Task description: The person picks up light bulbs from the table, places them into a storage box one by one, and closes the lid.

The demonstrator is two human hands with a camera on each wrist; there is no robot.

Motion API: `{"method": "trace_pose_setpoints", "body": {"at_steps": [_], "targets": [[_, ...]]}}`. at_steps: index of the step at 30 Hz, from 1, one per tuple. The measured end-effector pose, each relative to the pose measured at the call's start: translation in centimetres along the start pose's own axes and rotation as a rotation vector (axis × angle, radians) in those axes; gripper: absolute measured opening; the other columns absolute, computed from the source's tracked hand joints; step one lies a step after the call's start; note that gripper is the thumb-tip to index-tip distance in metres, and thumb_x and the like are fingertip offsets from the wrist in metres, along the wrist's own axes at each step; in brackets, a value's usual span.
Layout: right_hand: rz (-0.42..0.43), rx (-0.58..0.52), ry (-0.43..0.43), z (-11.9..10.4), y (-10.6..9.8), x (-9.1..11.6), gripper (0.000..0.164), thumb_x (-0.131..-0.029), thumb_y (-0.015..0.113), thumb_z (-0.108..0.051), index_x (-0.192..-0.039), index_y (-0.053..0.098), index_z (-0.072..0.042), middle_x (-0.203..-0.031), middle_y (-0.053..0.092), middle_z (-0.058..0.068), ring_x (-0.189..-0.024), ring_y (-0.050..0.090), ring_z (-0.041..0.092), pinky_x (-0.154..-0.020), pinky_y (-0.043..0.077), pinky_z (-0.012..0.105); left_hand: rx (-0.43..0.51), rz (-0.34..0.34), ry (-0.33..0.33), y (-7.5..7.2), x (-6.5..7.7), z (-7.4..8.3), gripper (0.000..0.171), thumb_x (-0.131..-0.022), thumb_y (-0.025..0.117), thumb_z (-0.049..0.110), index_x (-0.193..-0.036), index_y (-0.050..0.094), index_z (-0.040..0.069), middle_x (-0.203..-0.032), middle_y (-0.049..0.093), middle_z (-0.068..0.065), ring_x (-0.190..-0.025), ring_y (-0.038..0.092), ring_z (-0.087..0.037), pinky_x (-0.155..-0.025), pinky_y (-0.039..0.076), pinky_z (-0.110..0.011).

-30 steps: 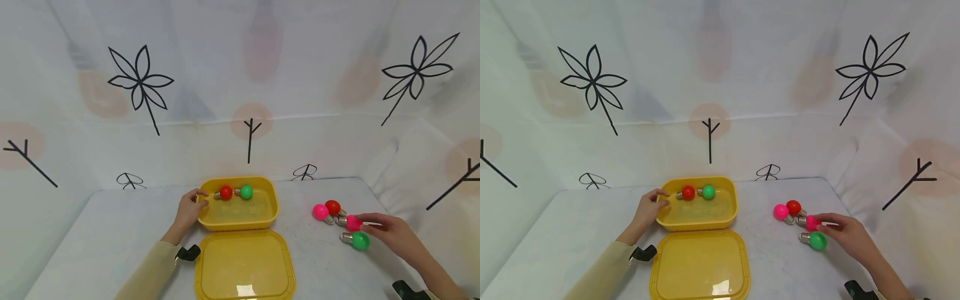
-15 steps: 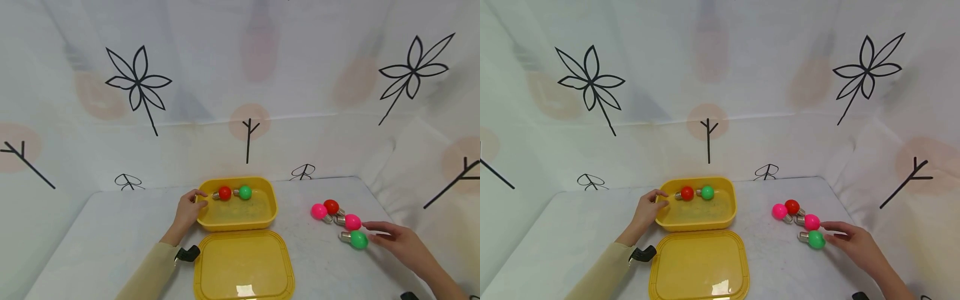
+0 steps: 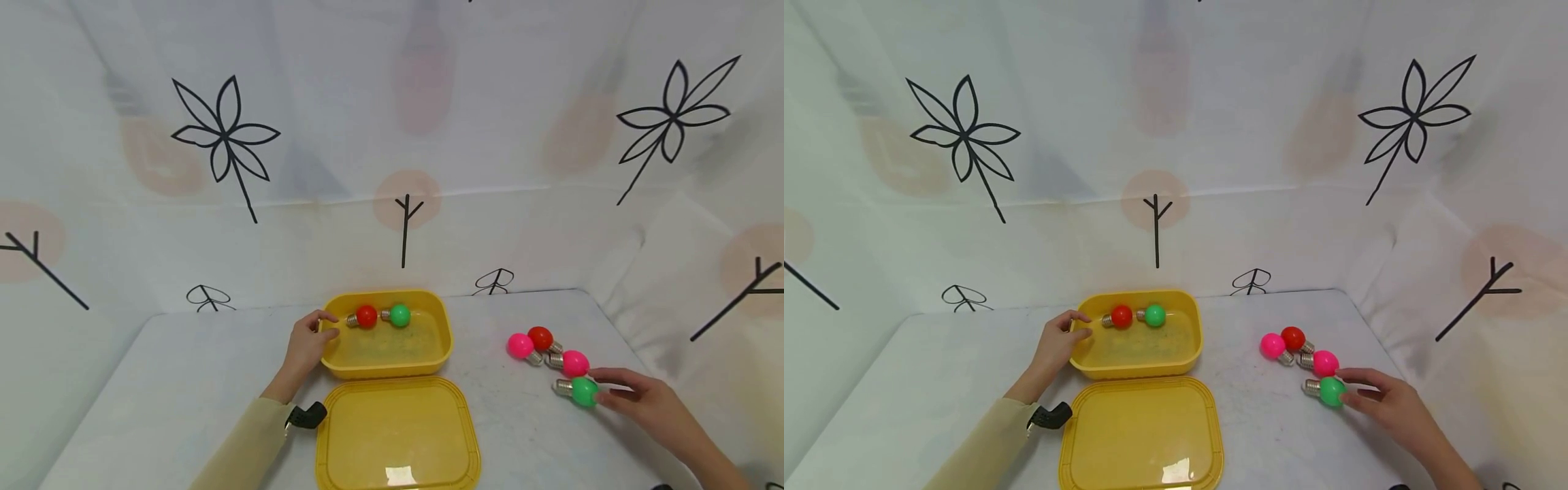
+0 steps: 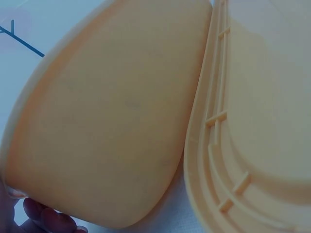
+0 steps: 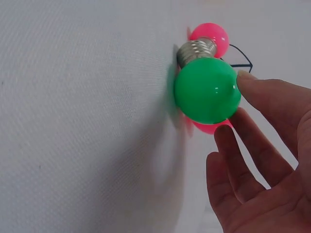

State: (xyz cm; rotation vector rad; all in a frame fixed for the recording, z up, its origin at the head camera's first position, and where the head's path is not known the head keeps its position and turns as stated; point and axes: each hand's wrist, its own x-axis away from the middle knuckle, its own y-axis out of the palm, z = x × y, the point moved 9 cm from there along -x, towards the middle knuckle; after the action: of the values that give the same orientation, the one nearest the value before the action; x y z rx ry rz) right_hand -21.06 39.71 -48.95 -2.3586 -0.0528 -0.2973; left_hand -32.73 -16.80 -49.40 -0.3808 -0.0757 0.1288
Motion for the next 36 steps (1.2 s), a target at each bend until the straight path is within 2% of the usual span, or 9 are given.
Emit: {"method": "trace_pose_setpoints", "body": {"at_steps": [6,13,17,27,36], "targets": [[0.006,-0.005,-0.018,0.0,0.2,0.2,0.058,-0.088,0.076,-0.03,-0.132,0.058,0.004,-0.128,0.058,0.027,-0.113,0.056,0.045,-0.077,0.059,0.039,0.006,0.001,0.003,0.0,0.0,0.0,0.017,-0.087,0.069,0.006,-0.103,0.068,0.008,-0.137,0.054,-0.016,-0.129,0.043,-0.032,-0.114,0.028,-0.052],[-0.02,-0.034,0.002,0.2,0.6,0.1,0.064,-0.086,0.077,-0.032,-0.134,0.056,0.005,-0.13,0.056,0.028,-0.115,0.055,0.046,-0.079,0.058,0.041,0.01,0.002,0.011,0.0,-0.1,0.0,0.017,-0.086,0.069,0.005,-0.103,0.068,0.007,-0.138,0.053,-0.017,-0.134,0.042,-0.033,-0.114,0.028,-0.051],[-0.02,-0.03,0.002,0.2,0.9,0.0,0.068,-0.084,0.079,-0.036,-0.134,0.056,0.004,-0.132,0.054,0.029,-0.116,0.054,0.046,-0.079,0.058,0.043,0.011,0.0,0.013,0.0,-0.1,0.0,0.017,-0.087,0.069,0.005,-0.103,0.068,0.007,-0.138,0.053,-0.017,-0.134,0.041,-0.033,-0.114,0.028,-0.051],[0.008,0.015,-0.04,0.0,1.4,-0.1,0.08,-0.079,0.082,-0.044,-0.134,0.053,0.007,-0.13,0.054,0.029,-0.113,0.054,0.045,-0.077,0.058,0.038,0.014,0.0,0.005,0.0,0.0,0.0,0.017,-0.087,0.069,0.006,-0.104,0.068,0.006,-0.139,0.053,-0.017,-0.136,0.04,-0.033,-0.114,0.027,-0.051],[0.016,0.063,-0.078,-0.4,1.7,-0.3,0.073,-0.078,0.084,-0.035,-0.13,0.055,0.008,-0.124,0.059,0.027,-0.107,0.06,0.041,-0.075,0.059,0.037,0.006,0.003,0.004,0.1,-0.1,-0.2,0.017,-0.087,0.068,0.006,-0.105,0.068,0.006,-0.139,0.053,-0.016,-0.136,0.04,-0.034,-0.115,0.027,-0.051]]}}
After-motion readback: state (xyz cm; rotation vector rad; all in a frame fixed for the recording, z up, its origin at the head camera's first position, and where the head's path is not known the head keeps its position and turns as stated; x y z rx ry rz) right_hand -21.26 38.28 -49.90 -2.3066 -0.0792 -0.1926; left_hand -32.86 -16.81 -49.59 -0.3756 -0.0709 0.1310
